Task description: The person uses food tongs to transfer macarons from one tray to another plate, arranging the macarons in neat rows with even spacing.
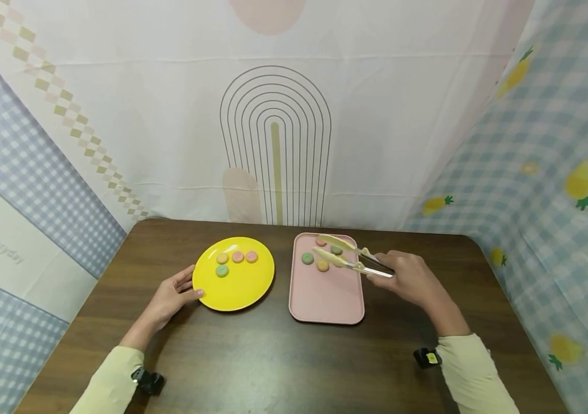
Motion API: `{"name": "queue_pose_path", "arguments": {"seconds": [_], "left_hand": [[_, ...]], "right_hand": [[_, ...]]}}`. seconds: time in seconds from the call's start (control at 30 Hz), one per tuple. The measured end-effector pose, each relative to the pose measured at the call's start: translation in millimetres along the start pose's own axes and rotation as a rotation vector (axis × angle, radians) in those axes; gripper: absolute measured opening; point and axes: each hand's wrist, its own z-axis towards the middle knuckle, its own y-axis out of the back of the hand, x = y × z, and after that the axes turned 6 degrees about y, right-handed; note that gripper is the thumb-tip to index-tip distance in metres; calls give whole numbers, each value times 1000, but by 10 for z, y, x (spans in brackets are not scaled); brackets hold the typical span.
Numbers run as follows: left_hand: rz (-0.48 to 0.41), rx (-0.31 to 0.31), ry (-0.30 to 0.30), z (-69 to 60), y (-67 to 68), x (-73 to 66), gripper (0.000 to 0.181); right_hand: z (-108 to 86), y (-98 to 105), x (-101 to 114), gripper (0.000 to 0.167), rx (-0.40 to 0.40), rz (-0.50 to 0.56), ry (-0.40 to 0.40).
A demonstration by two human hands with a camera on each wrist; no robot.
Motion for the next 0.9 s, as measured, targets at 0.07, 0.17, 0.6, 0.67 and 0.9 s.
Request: {"name": "queue_pose_path", "arguments": {"seconds": [0.07, 0.17, 0.6, 0.67, 0.9], "left_hand": [[2, 1, 1, -5, -3, -3, 82], [0, -3, 9, -6, -6, -5, 82], [19, -1, 6, -10, -3, -5, 83], [15, 0, 7, -14, -3, -9, 83], [5, -6, 15, -23, -10, -16, 83]], "right_hand": [[-82, 18, -71, 46, 17, -11, -28], [-178, 27, -151, 48, 52, -13, -70], [-378, -126, -328, 47, 89, 7, -80], [-378, -139, -329, 47, 102, 17, -90], [-383, -146, -320, 49, 119, 34, -119]]}}
